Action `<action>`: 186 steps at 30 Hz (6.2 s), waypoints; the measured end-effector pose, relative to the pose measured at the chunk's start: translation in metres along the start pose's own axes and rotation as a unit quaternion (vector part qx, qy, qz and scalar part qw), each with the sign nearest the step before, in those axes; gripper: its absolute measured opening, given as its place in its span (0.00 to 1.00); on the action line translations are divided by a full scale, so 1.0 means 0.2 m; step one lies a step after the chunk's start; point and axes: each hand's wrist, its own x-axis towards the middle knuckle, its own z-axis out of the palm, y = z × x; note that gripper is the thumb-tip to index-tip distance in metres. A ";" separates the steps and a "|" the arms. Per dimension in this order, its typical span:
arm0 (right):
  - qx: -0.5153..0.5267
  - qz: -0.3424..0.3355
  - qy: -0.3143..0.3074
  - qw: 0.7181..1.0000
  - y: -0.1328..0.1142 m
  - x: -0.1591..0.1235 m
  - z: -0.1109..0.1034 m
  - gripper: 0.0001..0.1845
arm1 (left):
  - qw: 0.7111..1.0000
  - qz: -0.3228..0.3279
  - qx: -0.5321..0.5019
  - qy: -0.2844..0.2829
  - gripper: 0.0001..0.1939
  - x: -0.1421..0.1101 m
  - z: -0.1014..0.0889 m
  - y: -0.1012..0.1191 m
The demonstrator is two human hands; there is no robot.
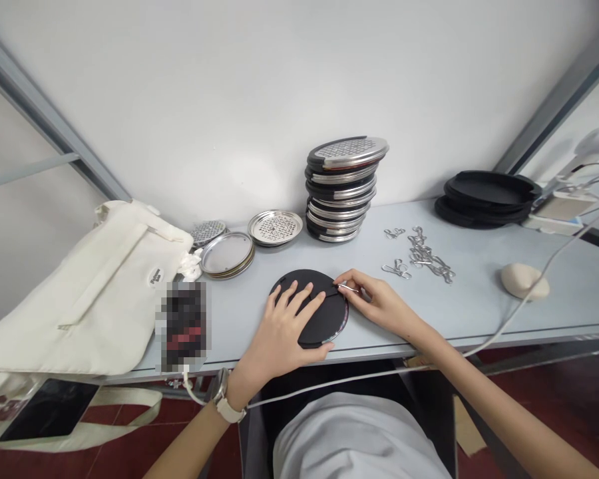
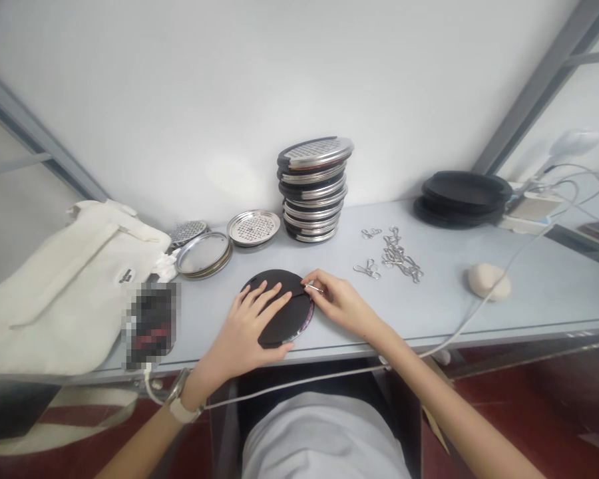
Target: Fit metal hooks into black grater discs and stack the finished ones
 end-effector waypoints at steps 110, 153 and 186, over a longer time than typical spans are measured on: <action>-0.072 -0.081 0.018 0.994 -0.01 0.00 0.01 0.17 | 1.000 0.000 0.002 0.006 0.41 0.00 0.00 0.00; -0.034 -0.023 0.035 0.999 -0.02 0.00 0.01 0.10 | 1.000 -0.009 0.001 -0.001 0.40 0.00 0.01 0.00; -0.082 -0.049 0.048 0.994 -0.02 0.00 -0.01 0.06 | 1.000 -0.011 -0.002 -0.005 0.40 0.00 0.01 0.00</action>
